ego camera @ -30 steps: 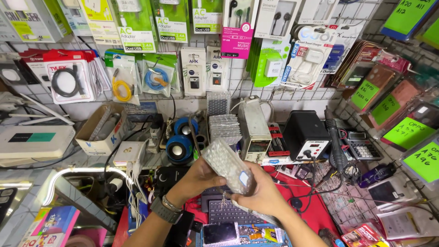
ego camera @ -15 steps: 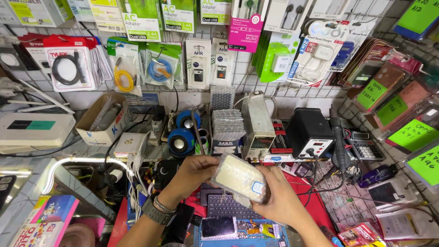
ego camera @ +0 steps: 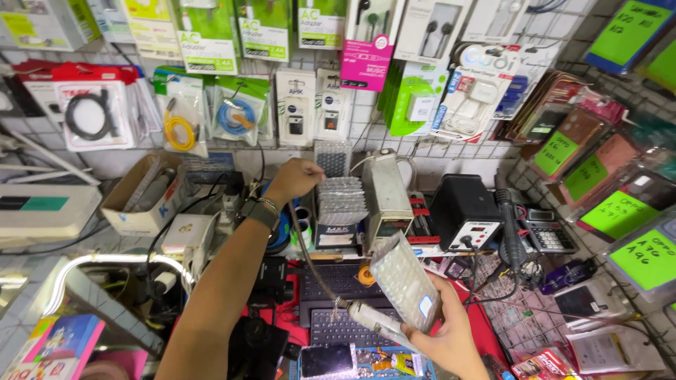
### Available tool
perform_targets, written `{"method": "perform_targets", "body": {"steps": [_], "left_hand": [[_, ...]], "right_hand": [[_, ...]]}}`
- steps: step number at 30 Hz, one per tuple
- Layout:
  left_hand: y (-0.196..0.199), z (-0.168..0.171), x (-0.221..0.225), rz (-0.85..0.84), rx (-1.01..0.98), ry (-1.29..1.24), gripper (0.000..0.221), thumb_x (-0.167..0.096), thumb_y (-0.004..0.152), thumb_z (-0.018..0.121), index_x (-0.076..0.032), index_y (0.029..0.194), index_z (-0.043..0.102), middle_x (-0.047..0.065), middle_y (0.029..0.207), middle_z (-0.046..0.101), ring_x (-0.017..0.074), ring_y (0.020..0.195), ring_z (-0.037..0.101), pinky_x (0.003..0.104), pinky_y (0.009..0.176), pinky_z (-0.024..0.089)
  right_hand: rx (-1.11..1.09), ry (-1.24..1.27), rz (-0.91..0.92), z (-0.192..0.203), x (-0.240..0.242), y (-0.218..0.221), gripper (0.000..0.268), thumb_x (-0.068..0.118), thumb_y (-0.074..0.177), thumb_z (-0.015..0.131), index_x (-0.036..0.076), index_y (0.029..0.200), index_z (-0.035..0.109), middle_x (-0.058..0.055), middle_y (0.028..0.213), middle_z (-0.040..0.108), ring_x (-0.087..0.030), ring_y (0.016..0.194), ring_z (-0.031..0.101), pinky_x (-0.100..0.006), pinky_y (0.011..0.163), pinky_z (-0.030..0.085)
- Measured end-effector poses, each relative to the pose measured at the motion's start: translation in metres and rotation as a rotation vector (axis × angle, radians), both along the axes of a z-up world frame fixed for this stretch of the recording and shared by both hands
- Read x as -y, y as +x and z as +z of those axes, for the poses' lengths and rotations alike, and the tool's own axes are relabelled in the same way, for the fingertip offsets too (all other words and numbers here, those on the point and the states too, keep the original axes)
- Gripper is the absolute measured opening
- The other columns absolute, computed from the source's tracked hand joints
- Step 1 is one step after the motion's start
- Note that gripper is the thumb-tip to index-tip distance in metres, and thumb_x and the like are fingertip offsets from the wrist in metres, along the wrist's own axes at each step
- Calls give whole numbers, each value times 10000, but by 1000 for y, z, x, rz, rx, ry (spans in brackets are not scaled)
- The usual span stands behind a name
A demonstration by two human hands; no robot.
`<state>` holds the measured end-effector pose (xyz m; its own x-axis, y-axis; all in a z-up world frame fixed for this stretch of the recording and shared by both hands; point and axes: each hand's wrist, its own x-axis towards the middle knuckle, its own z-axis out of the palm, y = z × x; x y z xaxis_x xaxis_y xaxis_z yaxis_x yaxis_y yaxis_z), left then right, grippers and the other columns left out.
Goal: Unwrapping and inspecting new replacement phone screens from bubble wrap packaging at a repair bench.
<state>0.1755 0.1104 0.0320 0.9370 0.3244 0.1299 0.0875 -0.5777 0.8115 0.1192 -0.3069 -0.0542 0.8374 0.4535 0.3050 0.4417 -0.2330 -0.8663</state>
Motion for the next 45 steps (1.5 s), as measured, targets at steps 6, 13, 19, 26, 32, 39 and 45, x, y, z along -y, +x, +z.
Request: {"method": "perform_targets", "body": {"steps": [6, 13, 19, 26, 32, 39, 45], "left_hand": [[39, -10, -20, 50, -62, -35, 230, -293, 891, 707, -108, 911, 842, 54, 1035, 792, 244, 969, 705, 415, 864, 593], [60, -19, -24, 134, 93, -241, 261, -286, 1016, 602, -72, 943, 733, 56, 804, 713, 146, 708, 638, 292, 656, 538], [83, -50, -44, 57, 284, 91, 274, -219, 967, 638, -25, 1112, 764, 122, 962, 776, 236, 847, 720, 376, 772, 590], [82, -33, -40, 174, 153, 72, 275, -309, 988, 626, -74, 1103, 711, 98, 987, 705, 254, 901, 646, 410, 759, 519], [91, -48, -41, 230, 155, 66, 336, -334, 928, 723, -48, 1088, 652, 125, 1039, 720, 268, 949, 690, 393, 777, 564], [69, -32, -33, 251, 108, -15, 342, -297, 832, 831, -130, 1058, 637, 43, 986, 669, 196, 895, 650, 356, 742, 540], [65, -30, -33, 226, 85, 67, 309, -279, 870, 774, -113, 1116, 687, 79, 993, 696, 241, 922, 678, 379, 769, 552]], "right_hand": [[-284, 83, -213, -10, 37, -2, 944, -107, 543, 886, 95, 1407, 562, -90, 1253, 712, -183, 1111, 683, -301, 894, 546], [-379, 71, -527, 19, 25, -20, 935, -141, 546, 851, 101, 1420, 626, -90, 1193, 757, -175, 1090, 650, -293, 947, 491], [-352, 91, -449, 13, 23, -10, 867, -151, 542, 846, 75, 1357, 656, -100, 1160, 781, -190, 1061, 677, -298, 910, 494], [-350, 115, -459, 20, 14, -13, 896, -163, 519, 836, 50, 1369, 646, -113, 1146, 778, -194, 1039, 671, -311, 878, 513], [-370, 142, -478, 12, 13, -14, 944, -171, 534, 838, 66, 1420, 616, -111, 1191, 771, -182, 1084, 662, -302, 910, 508], [-447, 184, -468, 14, 13, -19, 951, -223, 560, 810, 74, 1438, 594, -123, 1232, 727, -212, 1110, 656, -336, 920, 526], [-408, 114, -442, 22, 9, -25, 913, -162, 557, 840, 109, 1403, 626, -85, 1212, 729, -193, 1041, 668, -320, 804, 542]]}}
